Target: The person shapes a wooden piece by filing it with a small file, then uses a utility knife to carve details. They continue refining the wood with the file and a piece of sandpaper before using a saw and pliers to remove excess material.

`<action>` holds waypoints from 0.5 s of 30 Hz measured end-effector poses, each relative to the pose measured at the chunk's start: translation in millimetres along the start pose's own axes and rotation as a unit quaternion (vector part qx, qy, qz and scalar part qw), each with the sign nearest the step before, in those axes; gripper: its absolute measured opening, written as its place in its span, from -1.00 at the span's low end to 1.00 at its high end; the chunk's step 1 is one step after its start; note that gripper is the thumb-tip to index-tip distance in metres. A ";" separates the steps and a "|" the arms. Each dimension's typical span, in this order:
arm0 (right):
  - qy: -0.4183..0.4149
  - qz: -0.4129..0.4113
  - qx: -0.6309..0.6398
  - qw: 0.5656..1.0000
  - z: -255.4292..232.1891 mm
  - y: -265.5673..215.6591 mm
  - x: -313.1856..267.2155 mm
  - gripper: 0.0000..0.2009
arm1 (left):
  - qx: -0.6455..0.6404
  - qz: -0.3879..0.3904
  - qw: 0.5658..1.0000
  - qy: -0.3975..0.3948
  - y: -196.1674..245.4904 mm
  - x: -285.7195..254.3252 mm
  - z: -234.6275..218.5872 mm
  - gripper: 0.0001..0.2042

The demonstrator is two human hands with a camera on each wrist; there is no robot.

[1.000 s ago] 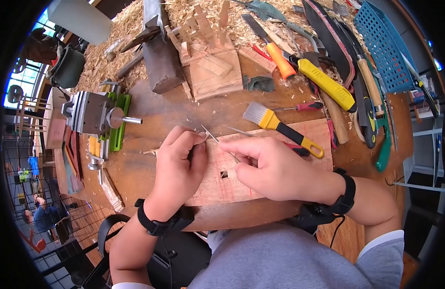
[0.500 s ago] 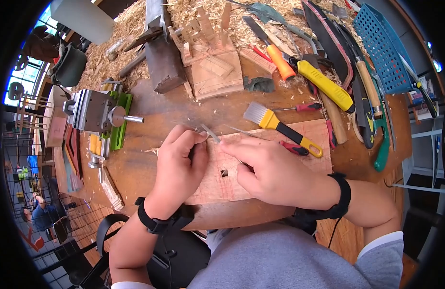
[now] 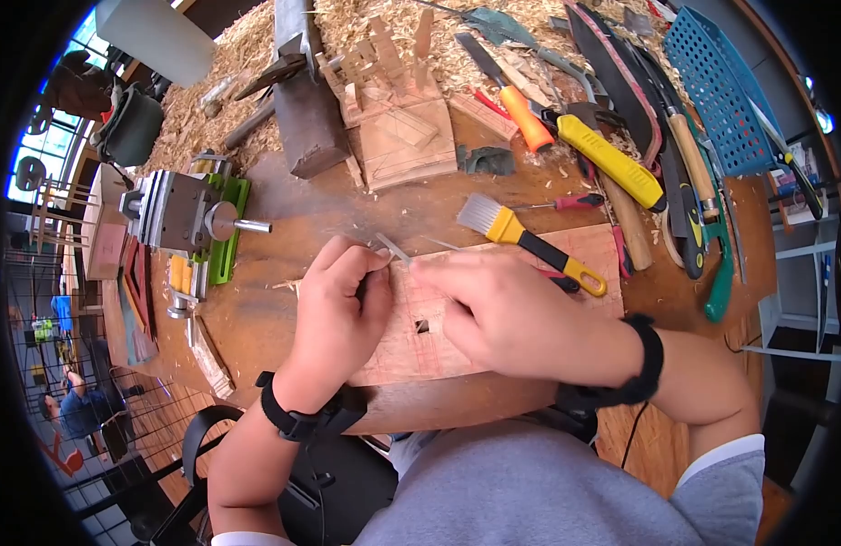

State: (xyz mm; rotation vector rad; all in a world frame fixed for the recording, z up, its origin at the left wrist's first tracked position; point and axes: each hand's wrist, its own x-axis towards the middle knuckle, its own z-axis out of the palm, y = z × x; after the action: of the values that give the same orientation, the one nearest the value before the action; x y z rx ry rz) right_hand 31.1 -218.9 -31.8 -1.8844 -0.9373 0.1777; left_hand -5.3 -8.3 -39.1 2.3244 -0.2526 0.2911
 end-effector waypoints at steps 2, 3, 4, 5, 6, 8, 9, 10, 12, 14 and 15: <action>-0.059 0.093 -0.007 0.994 -7.3 -3.7 11.2 -0.58 | 0.011 0.001 1.000 0.003 -0.6 0.9 -0.2 -0.88; -0.062 0.089 -0.009 0.994 -6.5 -2.6 9.9 -0.58 | 0.005 0.006 1.000 0.006 -1.2 1.3 0.0 -0.88; -0.014 0.040 -0.015 0.999 -3.5 -0.5 3.5 -0.58 | -0.001 0.008 1.000 0.008 -1.5 -0.5 -0.4 -0.89; 0.037 -0.007 -0.021 0.999 -0.6 -0.6 -2.6 -0.57 | -0.001 0.006 1.000 0.007 -1.6 -2.0 -0.8 -0.89; 0.039 -0.007 -0.021 0.999 0.8 -2.3 -5.7 -0.57 | -0.002 -0.002 1.000 0.007 -1.7 -1.2 -0.7 -0.89; 0.021 0.037 0.017 0.999 1.6 -5.6 -11.7 -0.58 | -0.005 -0.006 1.000 0.004 -0.7 1.0 0.3 -0.90; 0.021 0.037 0.016 0.999 0.5 -7.6 -14.1 -0.58 | -0.006 -0.019 1.000 0.001 -0.5 0.9 -0.5 -0.91; -0.004 0.058 0.003 0.998 -1.3 -10.1 -16.6 -0.58 | -0.005 -0.032 0.999 -0.002 -0.5 0.1 -1.7 -0.91; -0.031 0.078 -0.009 0.996 1.2 -9.1 -15.6 -0.58 | -0.003 -0.037 0.999 -0.002 1.6 0.8 -2.2 -0.92; 0.001 0.016 -0.008 1.000 8.3 -3.2 -12.0 -0.58 | -0.003 -0.040 0.999 -0.006 3.0 1.0 -0.5 -0.92; 0.002 0.016 -0.008 1.000 7.2 -3.7 -11.7 -0.58 | -0.002 -0.038 0.999 -0.002 2.6 0.8 0.1 -0.92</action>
State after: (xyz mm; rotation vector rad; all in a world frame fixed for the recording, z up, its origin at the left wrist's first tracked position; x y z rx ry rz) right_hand 17.5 -220.9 -35.5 -1.9142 -0.9087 0.1870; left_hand -5.2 -10.3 -37.2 2.3243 -0.1648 0.2483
